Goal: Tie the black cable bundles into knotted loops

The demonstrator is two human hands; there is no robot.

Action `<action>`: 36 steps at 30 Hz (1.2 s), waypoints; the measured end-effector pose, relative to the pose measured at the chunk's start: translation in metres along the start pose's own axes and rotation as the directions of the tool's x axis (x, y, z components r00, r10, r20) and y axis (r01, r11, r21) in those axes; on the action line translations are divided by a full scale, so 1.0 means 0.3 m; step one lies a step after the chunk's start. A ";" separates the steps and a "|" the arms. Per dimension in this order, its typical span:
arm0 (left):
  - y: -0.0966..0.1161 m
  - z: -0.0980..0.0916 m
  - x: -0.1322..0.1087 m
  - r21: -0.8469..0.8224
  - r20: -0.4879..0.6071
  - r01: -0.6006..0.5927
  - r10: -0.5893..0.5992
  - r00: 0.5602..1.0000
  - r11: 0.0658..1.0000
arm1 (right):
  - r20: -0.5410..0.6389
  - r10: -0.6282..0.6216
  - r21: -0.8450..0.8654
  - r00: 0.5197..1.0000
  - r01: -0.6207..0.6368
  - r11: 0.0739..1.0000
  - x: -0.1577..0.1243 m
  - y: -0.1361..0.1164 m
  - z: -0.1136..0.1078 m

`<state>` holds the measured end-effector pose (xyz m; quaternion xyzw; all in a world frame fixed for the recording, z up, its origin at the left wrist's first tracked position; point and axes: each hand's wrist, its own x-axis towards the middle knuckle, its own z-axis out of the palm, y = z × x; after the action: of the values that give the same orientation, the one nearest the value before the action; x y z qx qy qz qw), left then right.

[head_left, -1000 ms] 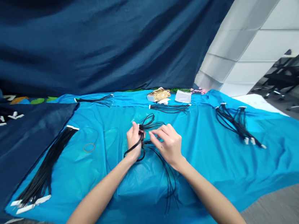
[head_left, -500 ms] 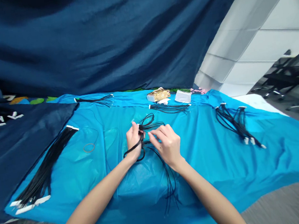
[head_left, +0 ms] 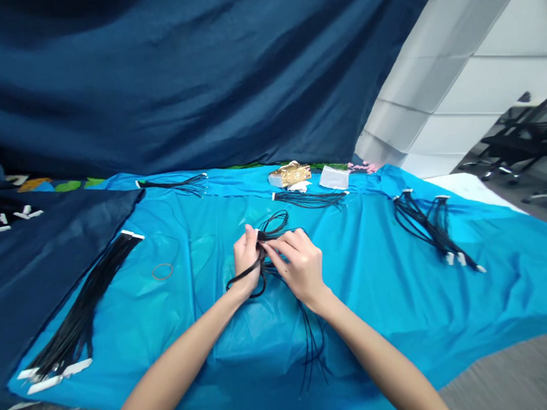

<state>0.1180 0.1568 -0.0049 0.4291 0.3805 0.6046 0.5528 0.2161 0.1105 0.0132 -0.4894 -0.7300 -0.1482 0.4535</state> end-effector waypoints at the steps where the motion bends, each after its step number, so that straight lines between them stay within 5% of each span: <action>1: 0.000 0.000 -0.001 -0.004 0.008 0.002 -0.002 1.000 1.000 | -0.002 -0.011 0.002 1.000 0.011 1.000 -0.001 0.001 0.004; 11: -0.002 -0.001 -0.005 0.021 0.043 0.005 -0.006 0.999 1.000 | 0.021 -0.055 -0.029 0.998 0.056 0.998 0.004 0.003 0.001; 16: 0.019 0.006 0.003 -0.097 0.049 0.094 -0.090 0.995 0.991 | -0.032 -0.078 0.038 0.996 0.080 0.996 0.003 0.018 0.027; 20: 0.051 -0.008 0.022 -0.198 0.094 0.184 -0.169 0.981 0.963 | -0.166 -0.265 0.073 0.950 0.280 0.957 -0.025 0.046 0.022; 23: 0.075 -0.018 0.027 -0.274 0.224 0.335 -0.279 0.934 0.901 | -0.112 -0.511 0.110 0.852 0.521 0.846 -0.052 0.063 -0.012; 25: 0.089 -0.017 0.024 -0.309 0.311 0.444 -0.352 0.883 0.841 | -0.063 -0.574 0.138 0.816 0.577 0.805 -0.064 0.069 -0.030; 30: 0.109 -0.010 0.012 -0.383 0.411 0.592 -0.443 0.797 0.710 | -0.076 -0.525 0.199 0.848 0.529 0.825 -0.065 0.063 -0.027; 36: 0.098 -0.023 0.021 -0.388 0.436 0.603 -0.438 0.786 0.697 | -0.098 -0.530 0.181 0.843 0.538 0.823 -0.043 0.036 -0.010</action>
<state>0.1012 0.1604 0.0209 0.2297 0.2221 0.4229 0.8480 0.2283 0.1061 0.0018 -0.2137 -0.8388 -0.2052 0.4568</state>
